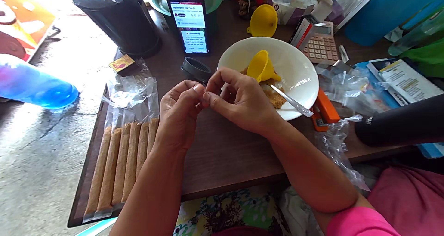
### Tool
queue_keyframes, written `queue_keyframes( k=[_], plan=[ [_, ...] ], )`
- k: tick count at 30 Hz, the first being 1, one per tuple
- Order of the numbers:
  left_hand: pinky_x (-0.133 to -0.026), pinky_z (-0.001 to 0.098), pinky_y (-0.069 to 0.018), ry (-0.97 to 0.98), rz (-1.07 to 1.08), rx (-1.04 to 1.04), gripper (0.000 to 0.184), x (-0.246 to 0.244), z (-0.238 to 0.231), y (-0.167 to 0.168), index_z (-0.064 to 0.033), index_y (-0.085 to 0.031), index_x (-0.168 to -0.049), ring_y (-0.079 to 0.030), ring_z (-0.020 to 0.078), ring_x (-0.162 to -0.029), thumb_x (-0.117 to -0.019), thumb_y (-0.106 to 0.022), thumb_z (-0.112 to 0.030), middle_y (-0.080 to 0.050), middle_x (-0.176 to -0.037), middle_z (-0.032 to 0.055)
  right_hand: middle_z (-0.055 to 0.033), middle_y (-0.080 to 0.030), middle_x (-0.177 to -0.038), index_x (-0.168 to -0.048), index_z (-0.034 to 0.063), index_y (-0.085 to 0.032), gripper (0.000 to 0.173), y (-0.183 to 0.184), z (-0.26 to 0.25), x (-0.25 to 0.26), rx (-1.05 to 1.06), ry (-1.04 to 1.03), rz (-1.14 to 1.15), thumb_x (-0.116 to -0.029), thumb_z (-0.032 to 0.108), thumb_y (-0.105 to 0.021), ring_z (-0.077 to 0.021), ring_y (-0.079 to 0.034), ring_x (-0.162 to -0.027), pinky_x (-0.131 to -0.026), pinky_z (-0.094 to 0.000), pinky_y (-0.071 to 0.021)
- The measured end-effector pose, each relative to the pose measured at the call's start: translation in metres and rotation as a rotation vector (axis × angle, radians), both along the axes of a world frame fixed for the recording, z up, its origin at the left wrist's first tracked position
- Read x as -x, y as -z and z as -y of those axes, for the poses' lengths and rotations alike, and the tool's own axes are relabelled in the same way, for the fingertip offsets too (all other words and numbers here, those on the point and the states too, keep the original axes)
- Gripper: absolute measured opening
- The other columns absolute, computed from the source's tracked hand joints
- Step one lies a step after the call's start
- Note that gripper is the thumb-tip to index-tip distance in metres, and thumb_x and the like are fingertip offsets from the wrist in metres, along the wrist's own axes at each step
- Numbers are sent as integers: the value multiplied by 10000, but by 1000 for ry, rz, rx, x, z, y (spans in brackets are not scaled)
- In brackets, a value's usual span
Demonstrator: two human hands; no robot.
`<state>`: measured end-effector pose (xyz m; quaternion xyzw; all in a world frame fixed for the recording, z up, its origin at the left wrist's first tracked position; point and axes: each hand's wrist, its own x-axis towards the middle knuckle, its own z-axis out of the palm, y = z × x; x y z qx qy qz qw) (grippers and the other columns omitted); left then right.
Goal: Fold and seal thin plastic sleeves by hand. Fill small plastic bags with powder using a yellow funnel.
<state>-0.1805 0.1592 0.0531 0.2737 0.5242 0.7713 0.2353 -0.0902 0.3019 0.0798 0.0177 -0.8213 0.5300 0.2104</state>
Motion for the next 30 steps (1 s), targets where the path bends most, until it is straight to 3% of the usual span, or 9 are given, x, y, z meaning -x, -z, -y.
queue_keyframes(
  k=[14,19,25,30],
  plan=[
    [-764,199,-565,9,56,-31,197,1,1,0,-145,-705,-878,-667,49,-772,-1000,-552,-162,-698,-834,-20,-28,-590,-776,-997,43,-638,36,-2,-1,-1,25,-3,-4,-964,58,-636,-71,-482,-531,-438,-196,-395],
    [-760,197,-566,-2,49,-34,193,2,1,1,-137,-730,-883,-671,49,-770,-994,-572,-153,-710,-836,-19,-6,-618,-803,-953,34,-649,39,-1,-4,4,35,-10,-62,-949,73,-654,-7,-524,-590,-520,-150,-443],
    [-762,200,-567,-20,32,-28,166,1,1,1,-130,-741,-896,-669,49,-770,-992,-611,-162,-713,-830,-21,-23,-606,-782,-984,38,-645,36,-3,-4,0,23,11,-24,-960,65,-652,-55,-506,-554,-468,-185,-419],
    [-769,204,-565,-28,25,-22,177,1,1,1,-132,-745,-896,-672,52,-772,-998,-605,-165,-717,-829,-24,0,-628,-806,-953,45,-653,42,-1,-6,3,20,12,-58,-955,87,-654,-12,-537,-597,-528,-157,-455]
  ],
)
